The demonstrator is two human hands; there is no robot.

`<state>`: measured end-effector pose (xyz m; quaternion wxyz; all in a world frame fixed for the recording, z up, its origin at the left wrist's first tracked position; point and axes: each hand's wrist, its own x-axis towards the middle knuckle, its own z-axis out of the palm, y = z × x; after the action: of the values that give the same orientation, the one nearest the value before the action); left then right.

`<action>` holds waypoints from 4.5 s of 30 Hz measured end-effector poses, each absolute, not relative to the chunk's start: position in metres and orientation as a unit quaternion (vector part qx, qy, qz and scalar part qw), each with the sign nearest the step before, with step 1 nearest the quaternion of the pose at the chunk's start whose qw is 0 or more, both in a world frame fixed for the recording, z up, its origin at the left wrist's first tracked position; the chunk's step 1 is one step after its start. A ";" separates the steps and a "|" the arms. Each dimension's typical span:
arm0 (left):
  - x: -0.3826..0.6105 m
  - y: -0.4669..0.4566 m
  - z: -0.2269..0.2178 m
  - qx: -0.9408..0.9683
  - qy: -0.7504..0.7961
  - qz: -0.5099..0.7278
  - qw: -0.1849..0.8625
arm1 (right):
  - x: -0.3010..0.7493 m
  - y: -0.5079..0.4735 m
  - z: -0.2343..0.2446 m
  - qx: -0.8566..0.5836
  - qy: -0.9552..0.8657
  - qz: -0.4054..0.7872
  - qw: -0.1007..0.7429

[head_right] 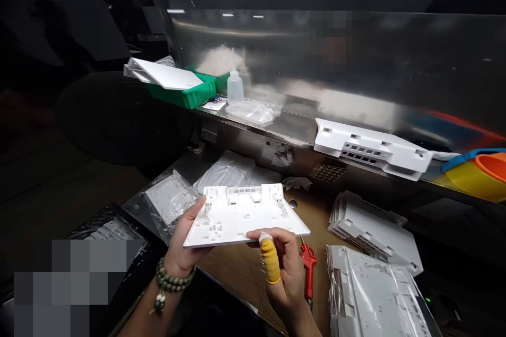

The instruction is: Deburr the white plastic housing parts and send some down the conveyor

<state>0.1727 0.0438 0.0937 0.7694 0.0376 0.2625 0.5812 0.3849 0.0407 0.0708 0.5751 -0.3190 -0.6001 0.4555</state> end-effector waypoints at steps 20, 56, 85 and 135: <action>0.200 0.046 0.120 -0.011 0.285 0.662 0.693 | 0.353 0.018 0.102 -0.278 -0.836 0.232 0.413; 0.128 0.025 0.073 0.198 0.103 0.611 0.760 | 0.438 0.059 0.078 -0.464 -0.741 0.180 0.450; 0.111 -0.015 0.021 0.118 0.194 0.652 0.723 | 0.421 0.099 0.098 -0.435 -0.704 0.196 0.525; 0.158 -0.014 0.045 0.102 0.352 0.564 0.740 | 0.506 0.057 -0.156 -0.771 -0.555 0.198 0.241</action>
<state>0.1577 -0.0145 0.0446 0.7400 0.1017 0.3520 0.5640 0.5064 0.0568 -0.1556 0.2408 -0.7713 -0.5550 0.1978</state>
